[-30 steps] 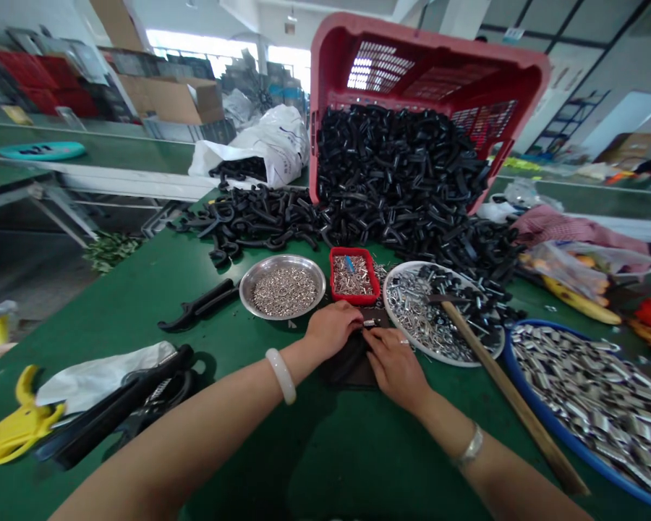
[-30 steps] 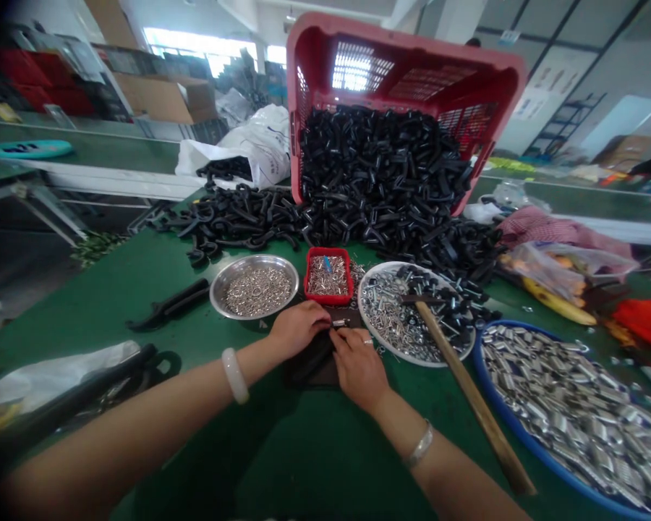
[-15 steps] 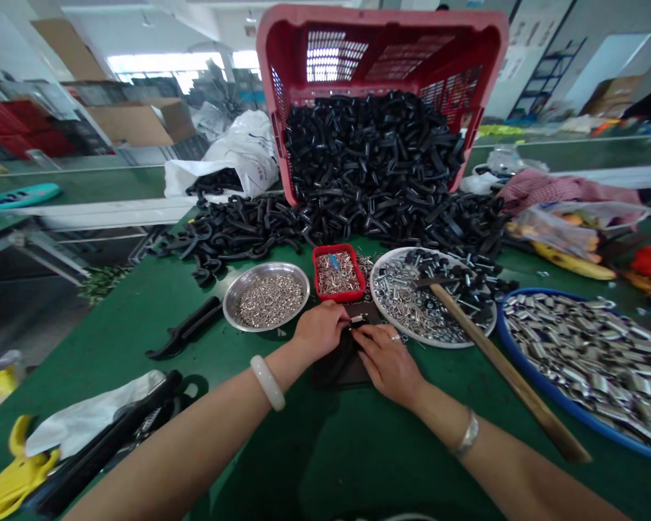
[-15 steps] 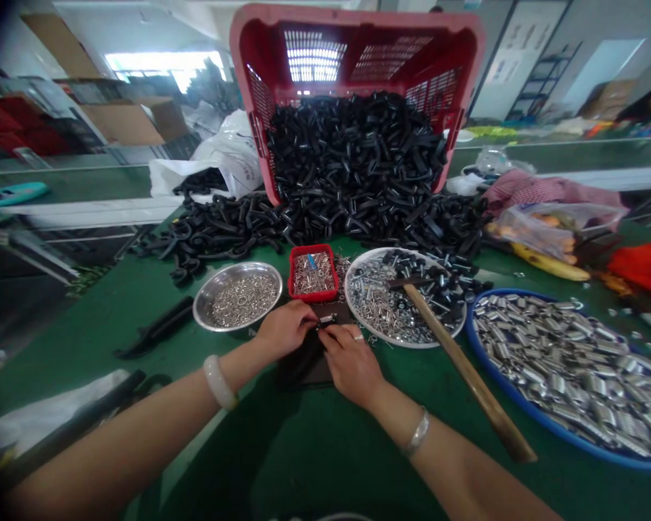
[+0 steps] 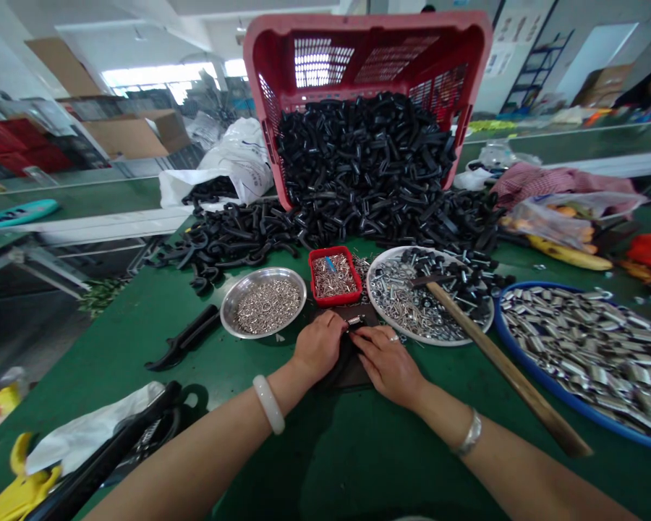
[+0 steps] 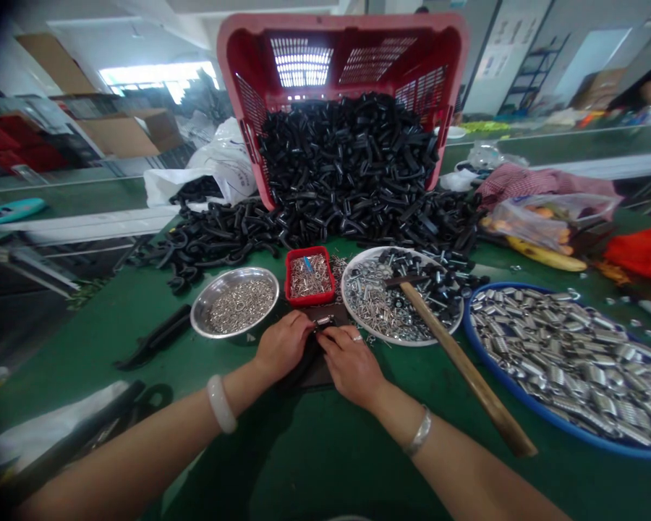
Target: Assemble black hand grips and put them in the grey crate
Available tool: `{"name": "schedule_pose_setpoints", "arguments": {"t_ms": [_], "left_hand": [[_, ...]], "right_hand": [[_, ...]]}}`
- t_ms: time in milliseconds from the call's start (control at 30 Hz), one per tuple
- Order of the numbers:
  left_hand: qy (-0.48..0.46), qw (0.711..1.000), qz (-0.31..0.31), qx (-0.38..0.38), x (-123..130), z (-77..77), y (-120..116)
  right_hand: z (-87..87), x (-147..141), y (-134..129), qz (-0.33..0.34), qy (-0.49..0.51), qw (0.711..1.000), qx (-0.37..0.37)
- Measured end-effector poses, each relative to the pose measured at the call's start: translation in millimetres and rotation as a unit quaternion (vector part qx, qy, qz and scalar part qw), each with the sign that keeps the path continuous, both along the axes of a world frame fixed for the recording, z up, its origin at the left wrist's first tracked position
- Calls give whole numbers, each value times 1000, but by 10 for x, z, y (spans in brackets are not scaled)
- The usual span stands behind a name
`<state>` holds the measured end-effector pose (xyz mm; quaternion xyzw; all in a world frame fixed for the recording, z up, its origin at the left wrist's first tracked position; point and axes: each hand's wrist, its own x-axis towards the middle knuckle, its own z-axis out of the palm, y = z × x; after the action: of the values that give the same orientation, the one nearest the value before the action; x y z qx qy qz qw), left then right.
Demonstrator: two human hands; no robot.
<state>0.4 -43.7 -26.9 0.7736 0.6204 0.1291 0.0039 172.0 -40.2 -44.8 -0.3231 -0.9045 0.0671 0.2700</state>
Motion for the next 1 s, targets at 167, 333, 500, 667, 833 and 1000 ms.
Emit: {"name": "schedule_pose_setpoints", "arguments": {"t_ms": [167,333,500,667,833,1000], "left_hand": [[-56,998,-5,29,-31,-36,7],[-114,993,-9,10,-89,-28,80],[-66,997,-37,11,-87,-1,101],[46,997,-59,29,-57,-52,43],[56,994,-81,41,-73,-102,35],[9,997,-68,29,-91,-56,36]], "right_hand": [[-11,18,-2,5,5,1000,-7],[-17,28,-9,3,6,1000,-5],[-17,36,-8,3,10,1000,-2],[-20,36,5,8,20,1000,-8],[-22,41,-2,1,11,1000,-18],[-21,45,-13,-3,8,999,-39]]}}
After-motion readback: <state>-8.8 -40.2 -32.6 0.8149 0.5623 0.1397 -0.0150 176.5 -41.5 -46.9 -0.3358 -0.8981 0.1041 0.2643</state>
